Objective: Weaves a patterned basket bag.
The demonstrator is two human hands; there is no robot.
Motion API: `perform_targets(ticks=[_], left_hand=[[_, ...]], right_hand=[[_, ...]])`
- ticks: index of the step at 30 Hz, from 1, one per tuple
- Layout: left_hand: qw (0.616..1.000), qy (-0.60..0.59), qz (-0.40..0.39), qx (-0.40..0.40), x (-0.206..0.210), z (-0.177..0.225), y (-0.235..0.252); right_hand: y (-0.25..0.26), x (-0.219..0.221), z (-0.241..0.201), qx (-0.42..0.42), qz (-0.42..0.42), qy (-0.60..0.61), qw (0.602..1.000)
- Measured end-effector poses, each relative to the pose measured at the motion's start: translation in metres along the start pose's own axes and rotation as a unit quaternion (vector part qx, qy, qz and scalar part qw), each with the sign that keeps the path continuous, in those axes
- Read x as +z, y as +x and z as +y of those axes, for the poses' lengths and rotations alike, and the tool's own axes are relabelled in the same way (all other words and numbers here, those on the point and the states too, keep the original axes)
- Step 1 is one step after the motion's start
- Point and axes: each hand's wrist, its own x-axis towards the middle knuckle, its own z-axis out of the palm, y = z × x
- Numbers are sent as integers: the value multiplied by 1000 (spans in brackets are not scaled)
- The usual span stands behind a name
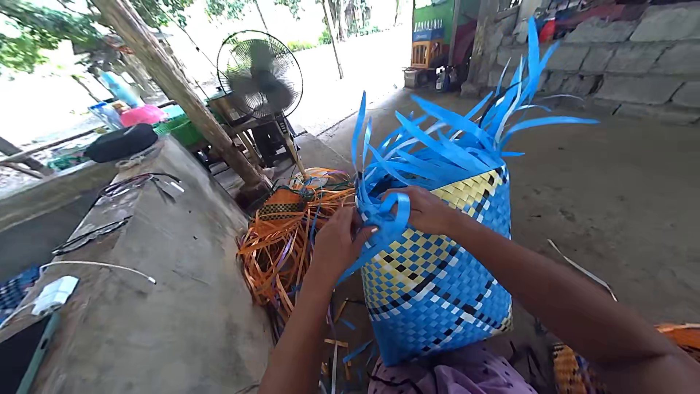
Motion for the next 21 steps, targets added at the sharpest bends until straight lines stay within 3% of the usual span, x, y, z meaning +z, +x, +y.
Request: perform_targets(ticks=[5, 7, 10, 12, 15, 18, 19, 21], left_hand=[[989, -122, 41, 67, 28, -34, -30], [987, -157, 34, 13, 36, -72, -61], [971, -191, 59, -132, 40, -132, -126], [944, -270, 119, -148, 35, -144, -162], [870, -465, 160, 21, -1, -125, -178], [816, -519, 190, 173, -49, -71, -153], [811, -511, 217, 183, -61, -52, -140], [846, -440, 241, 181, -68, -28, -116]], right_hand=[[4, 6, 3, 16, 10, -41, 999], [1, 2, 10, 19, 32, -47, 998], [-6, -5, 22, 40, 50, -58, 996], [-8, -3, 22, 58, 42, -63, 995], [-3, -1, 17, 87, 41, -39, 995], [6, 2, 0, 129, 4, -46, 991], [8, 3, -5, 130, -2, -53, 990], [10, 6, -3, 103, 11, -64, 993]])
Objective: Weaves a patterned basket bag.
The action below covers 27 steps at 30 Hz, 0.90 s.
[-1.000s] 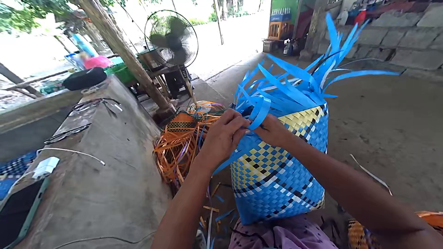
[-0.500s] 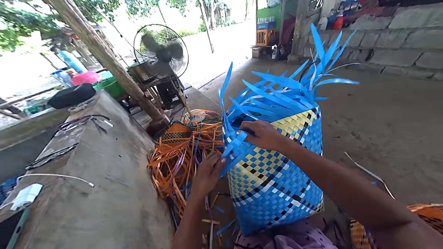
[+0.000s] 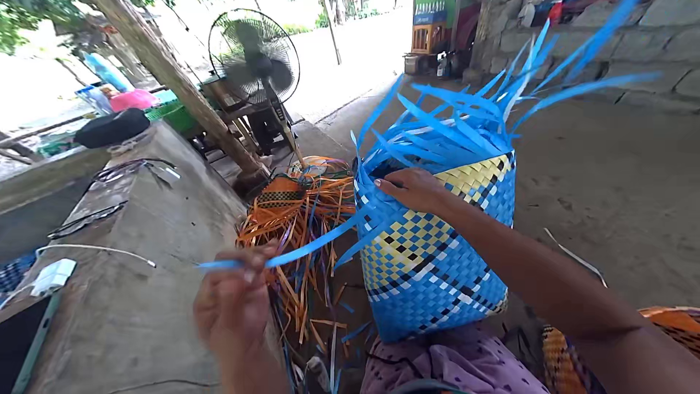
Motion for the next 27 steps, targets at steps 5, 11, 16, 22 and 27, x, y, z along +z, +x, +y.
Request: perform_targets(ticks=[5, 11, 16, 22, 27], left_hand=[[964, 232, -88, -94, 22, -63, -26], [941, 303, -76, -126, 15, -60, -18], [923, 361, -124, -48, 47, -62, 14], [917, 354, -182, 14, 71, -82, 45], [905, 375, -200, 19, 91, -95, 55]], right_hand=[[-6, -2, 31, -53, 108, -32, 992], [-11, -2, 25, -45, 128, -95, 986], [-14, 11, 8, -86, 148, -101, 980], [-17, 12, 3, -100, 162, -85, 978], [-15, 16, -2, -105, 162, -90, 977]])
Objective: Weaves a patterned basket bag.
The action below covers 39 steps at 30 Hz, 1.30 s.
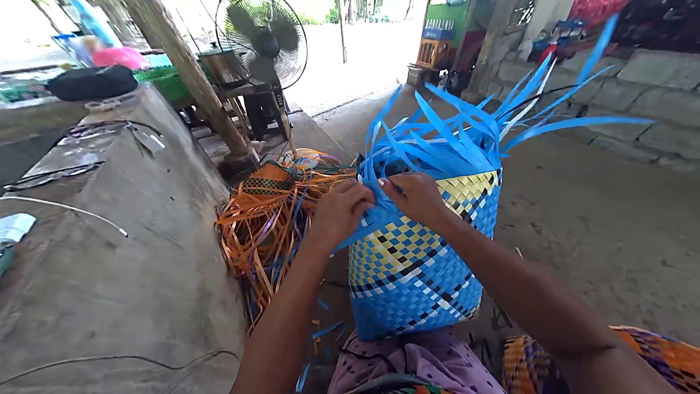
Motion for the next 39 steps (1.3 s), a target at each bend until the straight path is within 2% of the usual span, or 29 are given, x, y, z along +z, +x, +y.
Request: perform_targets(ticks=[3, 8, 12, 14, 17, 19, 24, 26, 28, 30, 34, 36, 39], left_hand=[[999, -13, -13, 43, 12, 6, 1], [999, 12, 34, -18, -11, -9, -1], [1000, 8, 5, 2, 4, 2, 3], [1000, -6, 3, -2, -6, -6, 1], [998, -5, 48, -29, -19, -16, 0], [999, -1, 43, -30, -8, -8, 2], [985, 128, 98, 58, 26, 12, -12], [978, 163, 81, 102, 41, 25, -25], [976, 178, 48, 113, 57, 30, -34], [985, 123, 60, 104, 63, 22, -34], [988, 22, 148, 47, 67, 20, -32], [991, -17, 110, 69, 76, 51, -42], [985, -70, 54, 149, 83, 102, -54]], right_hand=[[2, 2, 3, 0, 1, -2, 1000], [-2, 0, 5, 5, 8, 3, 1000], [2, 6, -1, -18, 13, 6, 1000], [1, 4, 0, -16, 10, 9, 1000], [-1, 2, 3, -15, 13, 2, 1000], [1, 6, 0, -12, 10, -1, 1000], [4, 7, 0, -8, -11, 1, 1000], [4, 5, 2, -8, -14, 1, 1000], [4, 4, 1, 0, -28, 11, 1000], [6, 2, 0, 22, -66, 25, 997], [11, -5, 3, 99, -150, 28, 983], [16, -4, 8, 125, -180, 29, 975], [20, -3, 9, 151, -191, 27, 969]])
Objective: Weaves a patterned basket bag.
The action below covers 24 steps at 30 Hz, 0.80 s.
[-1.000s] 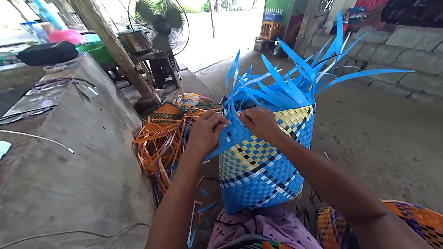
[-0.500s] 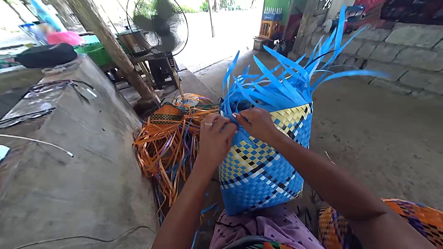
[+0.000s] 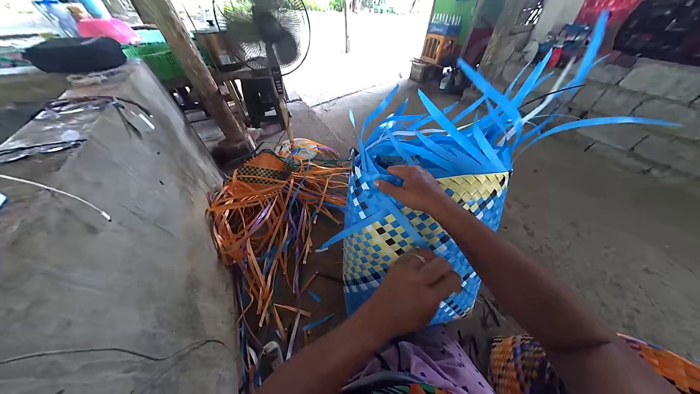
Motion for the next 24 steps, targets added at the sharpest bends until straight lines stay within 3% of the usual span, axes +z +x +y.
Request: perform_targets(ticks=[5, 9, 12, 14, 18, 21, 24], left_hand=[[992, -121, 0, -34, -2, 6, 11], [995, -99, -7, 33, -5, 36, 16], [985, -166, 5, 39, -25, 32, 31], [981, -185, 47, 15, -48, 26, 48], [995, -53, 80, -13, -94, -9, 80], [994, 98, -22, -43, -108, -46, 83], [979, 161, -117, -52, -102, -70, 77]], right_hand=[[5, -1, -5, 20, -18, 5, 1000], [5, 1, -14, 23, 27, 1, 999], [-6, 3, -10, -1, 58, 3, 998], [-5, -4, -7, -14, 30, 11, 999], [3, -28, 5, -79, -67, 91, 990], [1, -42, 6, -66, -118, 216, 967], [17, -38, 19, -26, -181, 281, 942]])
